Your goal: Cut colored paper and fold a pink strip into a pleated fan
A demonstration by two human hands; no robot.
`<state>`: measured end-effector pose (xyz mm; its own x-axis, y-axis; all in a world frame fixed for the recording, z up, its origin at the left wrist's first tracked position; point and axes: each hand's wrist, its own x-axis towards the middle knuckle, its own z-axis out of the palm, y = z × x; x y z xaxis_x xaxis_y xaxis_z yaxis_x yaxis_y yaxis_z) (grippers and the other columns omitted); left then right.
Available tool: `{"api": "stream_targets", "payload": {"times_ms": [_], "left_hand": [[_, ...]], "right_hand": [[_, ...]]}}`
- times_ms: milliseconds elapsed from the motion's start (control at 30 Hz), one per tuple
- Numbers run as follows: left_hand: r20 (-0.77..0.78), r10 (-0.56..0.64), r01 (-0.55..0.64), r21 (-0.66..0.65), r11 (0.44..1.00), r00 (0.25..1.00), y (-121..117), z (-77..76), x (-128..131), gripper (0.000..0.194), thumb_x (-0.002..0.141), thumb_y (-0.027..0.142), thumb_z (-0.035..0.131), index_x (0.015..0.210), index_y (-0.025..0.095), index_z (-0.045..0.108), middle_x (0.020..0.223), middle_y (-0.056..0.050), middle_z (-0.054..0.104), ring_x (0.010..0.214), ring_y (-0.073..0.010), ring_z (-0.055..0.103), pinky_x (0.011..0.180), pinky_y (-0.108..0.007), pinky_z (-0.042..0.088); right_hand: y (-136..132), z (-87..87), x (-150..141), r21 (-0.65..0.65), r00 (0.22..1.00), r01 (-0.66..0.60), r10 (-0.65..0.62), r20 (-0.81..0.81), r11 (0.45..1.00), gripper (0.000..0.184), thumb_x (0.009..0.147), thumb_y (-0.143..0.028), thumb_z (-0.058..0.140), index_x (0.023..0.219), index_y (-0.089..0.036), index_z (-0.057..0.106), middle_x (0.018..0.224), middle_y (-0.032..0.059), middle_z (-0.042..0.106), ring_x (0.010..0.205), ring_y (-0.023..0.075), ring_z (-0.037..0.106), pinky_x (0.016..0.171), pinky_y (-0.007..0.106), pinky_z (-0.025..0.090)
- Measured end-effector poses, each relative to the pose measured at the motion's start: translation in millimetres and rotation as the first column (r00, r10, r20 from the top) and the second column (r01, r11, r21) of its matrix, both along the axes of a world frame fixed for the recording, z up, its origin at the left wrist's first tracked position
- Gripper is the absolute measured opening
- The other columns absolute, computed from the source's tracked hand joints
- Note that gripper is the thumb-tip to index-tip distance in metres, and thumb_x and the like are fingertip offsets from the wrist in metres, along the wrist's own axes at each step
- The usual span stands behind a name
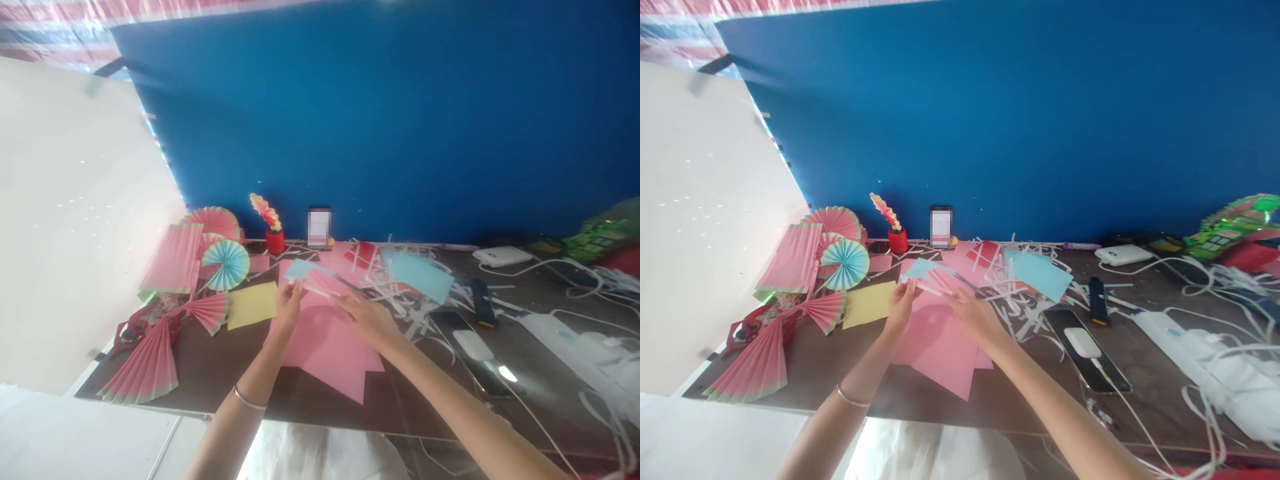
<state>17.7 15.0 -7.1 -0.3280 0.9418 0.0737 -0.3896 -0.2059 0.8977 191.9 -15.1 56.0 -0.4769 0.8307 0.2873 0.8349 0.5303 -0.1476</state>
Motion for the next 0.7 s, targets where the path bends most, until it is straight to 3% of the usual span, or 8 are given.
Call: {"api": "stream_targets", "payload": {"times_ms": [133, 267, 533, 700], "left_hand": [[-0.044, 0.010, -0.009, 0.013, 1.000, 0.999, 1, 0.5, 1, 0.034, 0.073, 0.047, 0.058, 0.076, 0.013, 0.061, 0.080, -0.005, 0.063, 0.087, -0.0187, 0.062, 0.085, -0.038, 0.049], [-0.066, -0.076, 0.080, 0.054, 0.995, 0.995, -3, 3.0, 4, 0.037, 0.078, 0.050, 0.050, 0.082, 0.014, 0.058, 0.085, -0.008, 0.065, 0.088, -0.0193, 0.063, 0.085, -0.039, 0.049], [-0.039, -0.188, 0.185, -0.054, 0.981, 0.982, -4, 3.8, 3, 0.044, 0.076, 0.056, 0.049, 0.082, 0.014, 0.058, 0.085, -0.009, 0.067, 0.079, -0.0204, 0.066, 0.078, -0.039, 0.051], [0.005, -0.304, 0.304, -0.044, 0.952, 0.953, -1, 0.2, 3, 0.044, 0.074, 0.054, 0.053, 0.085, 0.012, 0.061, 0.092, -0.012, 0.066, 0.087, -0.0219, 0.064, 0.081, -0.038, 0.049]], "right_hand": [[3, 10.4, -4, -0.089, 0.985, 0.039, -0.053, -0.164, 0.995, 0.034, 0.082, -0.024, 0.045, 0.114, -0.025, 0.058, 0.102, 0.0017, 0.066, 0.084, 0.0168, 0.064, 0.070, 0.026, 0.050], [8, 15.9, -7, -0.204, 0.972, 0.079, -0.121, -0.200, 0.976, 0.025, 0.079, -0.027, 0.050, 0.098, -0.021, 0.065, 0.096, 0.0017, 0.069, 0.082, 0.0183, 0.064, 0.073, 0.028, 0.049], [12, 11.0, -5, -0.283, 0.949, 0.055, -0.138, -0.282, 0.958, 0.022, 0.077, -0.028, 0.049, 0.082, -0.020, 0.069, 0.086, 0.0021, 0.071, 0.076, 0.0180, 0.065, 0.070, 0.026, 0.047], [15, 9.1, -6, -0.321, 0.929, 0.049, -0.161, -0.333, 0.946, 0.025, 0.077, -0.031, 0.048, 0.073, -0.019, 0.069, 0.077, 0.0031, 0.071, 0.071, 0.0182, 0.064, 0.066, 0.026, 0.045]]}}
